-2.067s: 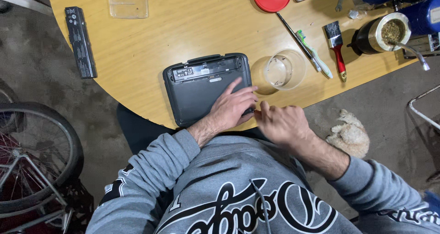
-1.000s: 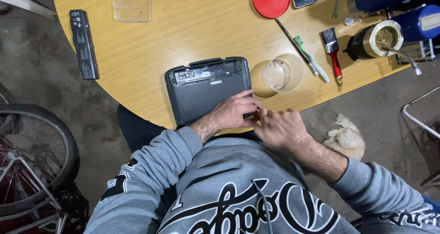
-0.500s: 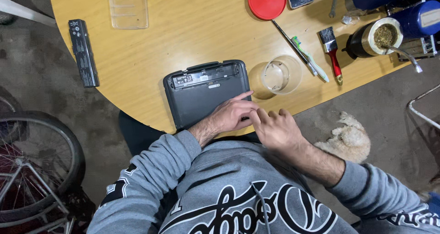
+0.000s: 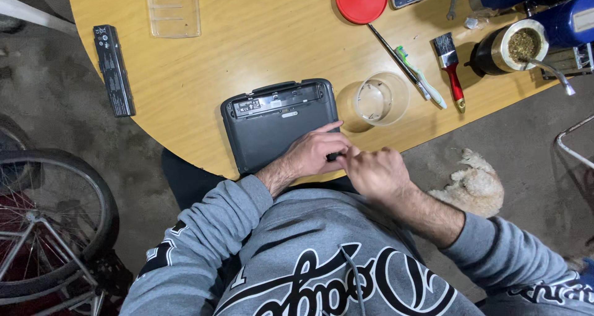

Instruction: The person closes a white laptop and flips it over to access the underside. Using a screwdriver, they remove multiple screws from the back panel and place them into a small plastic container.

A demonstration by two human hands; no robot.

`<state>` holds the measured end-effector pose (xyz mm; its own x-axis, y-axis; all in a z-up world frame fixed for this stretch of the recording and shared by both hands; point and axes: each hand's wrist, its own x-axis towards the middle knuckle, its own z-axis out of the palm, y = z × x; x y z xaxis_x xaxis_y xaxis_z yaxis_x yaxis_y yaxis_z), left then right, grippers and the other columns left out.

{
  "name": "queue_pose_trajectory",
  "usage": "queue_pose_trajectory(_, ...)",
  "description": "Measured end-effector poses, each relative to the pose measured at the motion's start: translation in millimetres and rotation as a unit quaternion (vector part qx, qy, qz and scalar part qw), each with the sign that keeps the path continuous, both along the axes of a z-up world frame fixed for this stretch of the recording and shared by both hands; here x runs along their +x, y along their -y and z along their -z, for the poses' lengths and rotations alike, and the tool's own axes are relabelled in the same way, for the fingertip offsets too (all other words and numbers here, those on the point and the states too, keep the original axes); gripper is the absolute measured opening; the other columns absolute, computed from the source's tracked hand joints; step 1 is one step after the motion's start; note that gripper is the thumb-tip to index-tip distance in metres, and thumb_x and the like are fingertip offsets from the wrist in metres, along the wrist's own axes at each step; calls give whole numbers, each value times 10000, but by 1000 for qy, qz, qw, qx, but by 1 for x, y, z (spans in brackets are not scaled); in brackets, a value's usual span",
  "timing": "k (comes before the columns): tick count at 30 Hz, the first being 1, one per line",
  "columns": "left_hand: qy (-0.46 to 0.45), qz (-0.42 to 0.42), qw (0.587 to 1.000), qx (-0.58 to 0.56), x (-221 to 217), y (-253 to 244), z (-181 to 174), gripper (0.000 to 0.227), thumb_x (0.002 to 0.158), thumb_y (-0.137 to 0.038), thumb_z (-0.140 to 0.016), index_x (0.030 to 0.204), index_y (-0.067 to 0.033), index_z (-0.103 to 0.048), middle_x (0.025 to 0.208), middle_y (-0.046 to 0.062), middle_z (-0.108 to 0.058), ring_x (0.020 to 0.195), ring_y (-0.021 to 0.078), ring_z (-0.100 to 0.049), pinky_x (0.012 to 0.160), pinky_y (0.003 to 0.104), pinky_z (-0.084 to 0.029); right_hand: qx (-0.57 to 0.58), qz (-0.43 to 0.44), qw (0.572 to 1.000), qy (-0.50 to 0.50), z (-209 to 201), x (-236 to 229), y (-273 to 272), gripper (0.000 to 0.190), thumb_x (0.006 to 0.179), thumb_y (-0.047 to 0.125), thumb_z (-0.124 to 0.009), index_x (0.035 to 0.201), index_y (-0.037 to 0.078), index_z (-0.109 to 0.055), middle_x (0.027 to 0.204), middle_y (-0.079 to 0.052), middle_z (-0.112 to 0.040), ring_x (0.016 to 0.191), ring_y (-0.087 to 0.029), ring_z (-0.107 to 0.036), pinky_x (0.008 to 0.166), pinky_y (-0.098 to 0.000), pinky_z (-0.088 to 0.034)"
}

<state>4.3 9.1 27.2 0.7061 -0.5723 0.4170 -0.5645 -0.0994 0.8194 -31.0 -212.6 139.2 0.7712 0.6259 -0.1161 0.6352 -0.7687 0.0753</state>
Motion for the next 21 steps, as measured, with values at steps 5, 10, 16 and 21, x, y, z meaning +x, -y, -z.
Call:
queue_pose_trajectory(5,-1,8,1000,1,1,1,1,203,1140,-299,-833,1070,-115,-783,1174,28,-859,1163,328,-879,1418,681,-471,-24,17,993,-110,-2,7,4,396,1173,417,-458,1198,112,-709,833,-85,-866,730,-383,-905,730,-553,-631)
queue_pose_trajectory(10,8,10,1000,6,-2,0,10,303,1151,-375,-817,1079,-83,-778,1218,32,-858,1179,326,-878,1435,672,-461,2,-30,1000,5,25,-2,9,261,1094,336,-585,1162,116,-709,679,-15,-740,605,-293,-846,667,-469,-622)
queue_pose_trajectory(16,3,5,1000,-5,-4,2,8,341,1141,-476,-870,1120,-142,-803,1226,-13,-872,1200,308,-883,1432,689,-456,-29,21,994,-108,-1,3,7,454,1146,532,-531,1196,134,-742,864,-81,-901,777,-346,-927,805,-546,-653)
queue_pose_trajectory(21,-4,-1,1000,3,-3,2,13,251,1147,-380,-846,1142,-131,-816,1238,-26,-872,1219,293,-877,1448,668,-457,-4,-38,999,14,6,0,8,219,1115,380,-584,1142,181,-672,665,15,-771,595,-260,-853,656,-464,-615)
